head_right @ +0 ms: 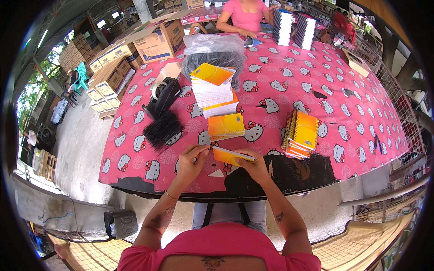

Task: The person assembles small yellow notepads by hand, aligning pages and cardboard backs before sliding black spiral binders through the perforations.

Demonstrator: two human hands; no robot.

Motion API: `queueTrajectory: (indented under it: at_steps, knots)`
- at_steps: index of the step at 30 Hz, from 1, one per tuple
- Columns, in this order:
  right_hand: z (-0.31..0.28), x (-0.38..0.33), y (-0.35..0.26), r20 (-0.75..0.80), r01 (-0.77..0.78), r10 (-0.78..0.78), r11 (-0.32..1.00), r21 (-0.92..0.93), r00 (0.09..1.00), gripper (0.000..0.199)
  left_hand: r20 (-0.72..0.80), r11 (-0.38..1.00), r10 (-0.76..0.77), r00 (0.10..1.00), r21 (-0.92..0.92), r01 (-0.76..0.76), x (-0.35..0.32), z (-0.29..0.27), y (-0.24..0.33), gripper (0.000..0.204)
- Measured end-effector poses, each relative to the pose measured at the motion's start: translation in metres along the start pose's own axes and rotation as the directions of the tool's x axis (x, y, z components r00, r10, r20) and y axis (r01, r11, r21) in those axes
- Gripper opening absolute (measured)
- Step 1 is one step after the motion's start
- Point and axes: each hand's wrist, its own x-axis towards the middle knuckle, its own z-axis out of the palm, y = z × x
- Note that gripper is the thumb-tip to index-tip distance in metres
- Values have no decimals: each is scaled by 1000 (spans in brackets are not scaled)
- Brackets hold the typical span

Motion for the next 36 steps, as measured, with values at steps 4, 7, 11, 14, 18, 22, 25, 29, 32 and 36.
queueTrajectory:
  at_steps: [4, 7, 11, 14, 18, 22, 25, 29, 32, 36]
  knots:
    - [-2, 0, -4, 47, 34, -33, 999, -33, 998, 24, 62, 998, -22, 998, 65, 18, 6, -6, 0, 17]
    - [-4, -1, -6, 76, 39, -35, 998, -47, 997, 25, 99, 994, 105, 990, 16, -107, 13, -10, 3, 19]
    - [0, -2, -11, 98, 17, -12, 998, -56, 995, 29, 261, 939, 267, 928, 147, -312, 22, -16, -2, 22]
    - [0, -2, -13, 131, -10, 12, 1000, -16, 991, 32, 294, 982, 158, 943, 50, -180, 24, -12, 6, 17]
    - [-3, -3, -9, 185, 25, -19, 999, -32, 982, 33, 318, 959, 215, 923, 111, -262, 26, -10, 9, 21]
    - [3, -7, -16, 183, 1, -7, 999, 34, 983, 34, 364, 931, 228, 903, 189, -311, 29, -14, 3, 36]
    - [10, -10, -21, 152, 22, -24, 1000, 15, 988, 34, 261, 836, 278, 925, 409, -367, 27, -5, 23, 55]
    - [25, -11, -33, 39, 58, -56, 997, -49, 998, 34, 218, 721, 234, 948, 615, -319, -26, 21, 15, 75]
    - [26, -5, -35, 65, 41, -42, 999, 25, 997, 35, 174, 750, 232, 957, 595, -290, -37, 22, 10, 79]
    - [29, -8, -43, 120, -52, 45, 997, 60, 992, 34, 228, 675, 178, 957, 679, -287, 14, 5, 33, 82]
